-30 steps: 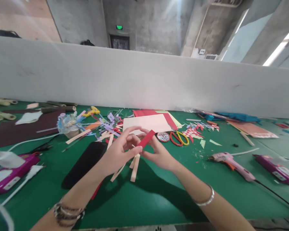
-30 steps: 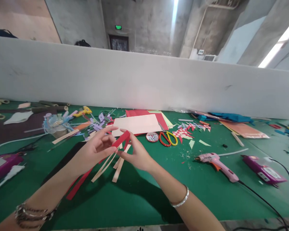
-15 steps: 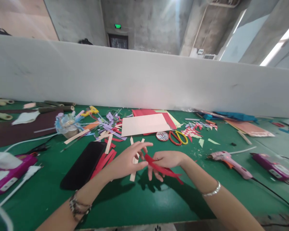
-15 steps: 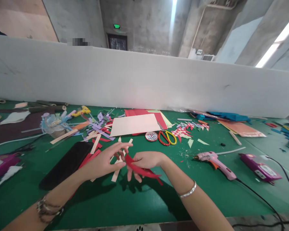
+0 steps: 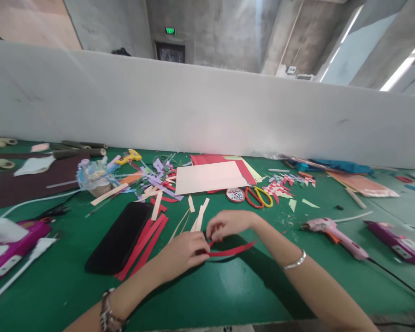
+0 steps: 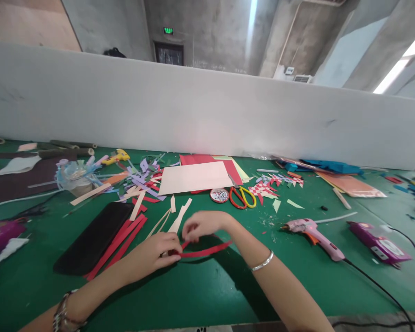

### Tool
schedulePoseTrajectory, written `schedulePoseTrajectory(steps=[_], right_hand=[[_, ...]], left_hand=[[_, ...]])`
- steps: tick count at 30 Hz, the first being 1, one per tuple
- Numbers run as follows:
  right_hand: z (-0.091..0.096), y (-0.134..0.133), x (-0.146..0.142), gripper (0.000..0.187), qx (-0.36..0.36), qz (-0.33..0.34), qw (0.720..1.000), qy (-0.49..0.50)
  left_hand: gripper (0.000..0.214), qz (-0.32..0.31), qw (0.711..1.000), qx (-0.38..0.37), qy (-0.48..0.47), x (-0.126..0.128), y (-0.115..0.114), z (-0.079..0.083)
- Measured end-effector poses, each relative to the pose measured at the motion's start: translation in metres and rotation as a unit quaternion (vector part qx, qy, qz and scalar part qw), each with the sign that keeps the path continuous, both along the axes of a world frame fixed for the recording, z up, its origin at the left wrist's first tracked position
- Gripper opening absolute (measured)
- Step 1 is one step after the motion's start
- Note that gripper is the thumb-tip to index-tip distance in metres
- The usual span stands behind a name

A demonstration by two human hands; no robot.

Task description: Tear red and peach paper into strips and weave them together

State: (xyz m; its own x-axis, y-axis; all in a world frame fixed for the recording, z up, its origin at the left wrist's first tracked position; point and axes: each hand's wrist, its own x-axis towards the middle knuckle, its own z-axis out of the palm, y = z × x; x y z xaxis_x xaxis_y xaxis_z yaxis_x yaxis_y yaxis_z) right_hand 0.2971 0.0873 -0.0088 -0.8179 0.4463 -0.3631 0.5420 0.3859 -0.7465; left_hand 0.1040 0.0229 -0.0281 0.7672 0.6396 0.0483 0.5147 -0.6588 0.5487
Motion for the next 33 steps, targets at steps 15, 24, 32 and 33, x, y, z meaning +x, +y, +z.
schedulePoseTrajectory(steps=[15, 24, 32, 33], right_hand=[[-0.034, 0.009, -0.014, 0.005, 0.337, -0.077, 0.933, 0.099], [-0.025, 0.002, 0.01, 0.022, 0.325, -0.157, 0.919, 0.16], [-0.024, -0.011, 0.037, 0.025, 0.131, -0.396, 0.876, 0.241], [-0.024, -0.011, 0.04, 0.026, 0.106, -0.42, 0.864, 0.258]], left_hand=[[0.013, -0.014, 0.997, 0.077, 0.019, -0.01, 0.005, -0.007], [0.014, -0.013, 0.997, 0.075, 0.032, -0.011, 0.005, -0.005], [0.018, 0.055, 0.994, 0.09, 0.034, -0.014, 0.011, -0.009], [0.019, 0.061, 0.994, 0.08, 0.029, -0.013, 0.011, -0.008]])
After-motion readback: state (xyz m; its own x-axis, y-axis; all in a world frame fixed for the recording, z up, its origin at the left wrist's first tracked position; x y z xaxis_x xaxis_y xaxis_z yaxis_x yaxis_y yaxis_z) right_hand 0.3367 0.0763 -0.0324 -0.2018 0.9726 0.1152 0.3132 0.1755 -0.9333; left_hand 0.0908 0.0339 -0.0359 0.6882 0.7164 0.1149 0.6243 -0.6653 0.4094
